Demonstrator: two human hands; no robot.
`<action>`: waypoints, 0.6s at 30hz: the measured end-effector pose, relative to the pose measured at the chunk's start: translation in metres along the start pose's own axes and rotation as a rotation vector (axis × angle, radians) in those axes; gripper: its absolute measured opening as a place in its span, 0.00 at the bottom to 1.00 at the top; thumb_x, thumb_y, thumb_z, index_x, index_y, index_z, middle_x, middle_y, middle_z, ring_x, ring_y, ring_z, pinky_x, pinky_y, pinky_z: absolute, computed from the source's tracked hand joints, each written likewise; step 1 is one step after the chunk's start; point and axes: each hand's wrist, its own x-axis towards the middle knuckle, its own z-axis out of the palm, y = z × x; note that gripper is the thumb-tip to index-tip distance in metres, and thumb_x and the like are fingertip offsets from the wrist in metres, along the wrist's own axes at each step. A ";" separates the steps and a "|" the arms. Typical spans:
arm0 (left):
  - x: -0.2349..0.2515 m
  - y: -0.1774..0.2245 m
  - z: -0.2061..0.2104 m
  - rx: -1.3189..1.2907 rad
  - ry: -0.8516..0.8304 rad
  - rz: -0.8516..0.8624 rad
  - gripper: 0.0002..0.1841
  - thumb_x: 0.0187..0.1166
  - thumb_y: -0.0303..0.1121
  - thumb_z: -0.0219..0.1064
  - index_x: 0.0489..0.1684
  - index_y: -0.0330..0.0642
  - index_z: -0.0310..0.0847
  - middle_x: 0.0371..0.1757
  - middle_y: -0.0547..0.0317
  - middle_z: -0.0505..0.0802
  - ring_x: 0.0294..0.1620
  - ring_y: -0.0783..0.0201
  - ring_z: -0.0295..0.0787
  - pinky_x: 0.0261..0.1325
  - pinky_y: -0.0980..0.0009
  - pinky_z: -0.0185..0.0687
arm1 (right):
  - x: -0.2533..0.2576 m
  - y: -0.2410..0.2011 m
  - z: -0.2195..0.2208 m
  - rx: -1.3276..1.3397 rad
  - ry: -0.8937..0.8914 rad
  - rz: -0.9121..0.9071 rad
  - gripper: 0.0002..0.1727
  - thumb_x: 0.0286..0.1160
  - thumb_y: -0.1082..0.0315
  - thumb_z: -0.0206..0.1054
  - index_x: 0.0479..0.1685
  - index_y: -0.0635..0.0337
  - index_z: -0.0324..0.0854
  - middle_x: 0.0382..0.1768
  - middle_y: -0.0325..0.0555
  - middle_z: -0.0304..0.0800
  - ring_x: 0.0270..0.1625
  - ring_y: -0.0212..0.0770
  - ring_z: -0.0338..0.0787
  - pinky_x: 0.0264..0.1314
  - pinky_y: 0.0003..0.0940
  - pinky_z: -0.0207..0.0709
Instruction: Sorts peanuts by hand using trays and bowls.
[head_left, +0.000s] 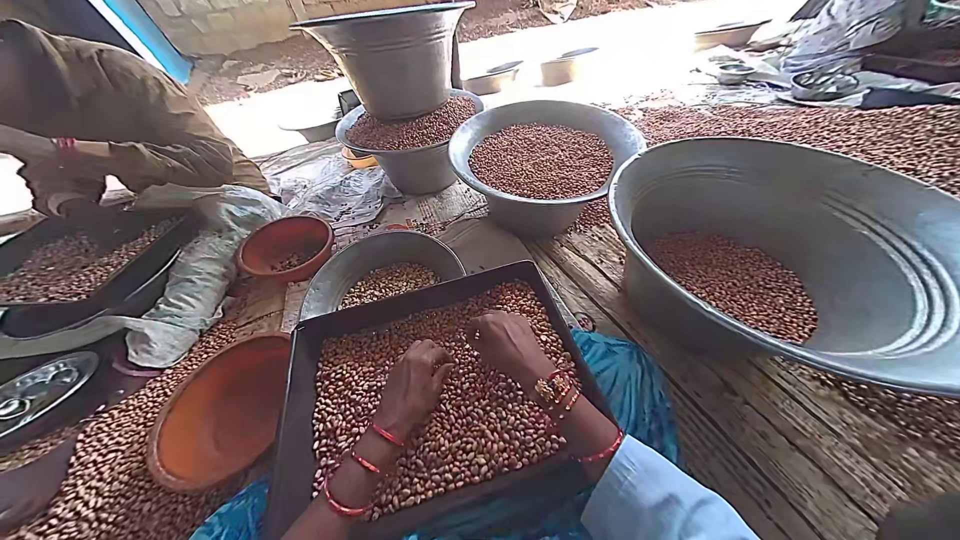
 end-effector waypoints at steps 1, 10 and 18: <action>0.000 -0.004 -0.004 -0.076 0.035 -0.043 0.08 0.77 0.29 0.72 0.46 0.35 0.94 0.49 0.44 0.96 0.55 0.47 0.94 0.65 0.51 0.85 | 0.003 0.000 0.004 -0.007 0.007 -0.020 0.14 0.83 0.65 0.61 0.55 0.59 0.90 0.54 0.58 0.93 0.60 0.59 0.91 0.60 0.61 0.78; -0.014 -0.033 -0.036 -0.099 0.107 -0.310 0.08 0.80 0.23 0.66 0.50 0.36 0.90 0.35 0.47 0.91 0.31 0.54 0.83 0.43 0.54 0.78 | 0.015 -0.001 0.018 -0.053 -0.029 -0.031 0.15 0.84 0.64 0.60 0.52 0.62 0.89 0.51 0.60 0.93 0.59 0.61 0.91 0.60 0.61 0.78; -0.012 -0.029 -0.013 0.105 -0.010 -0.203 0.11 0.81 0.29 0.69 0.54 0.34 0.92 0.49 0.35 0.93 0.53 0.36 0.93 0.58 0.40 0.84 | 0.020 0.017 0.007 0.669 0.233 0.030 0.14 0.78 0.68 0.59 0.57 0.62 0.80 0.38 0.45 0.85 0.36 0.37 0.82 0.43 0.39 0.74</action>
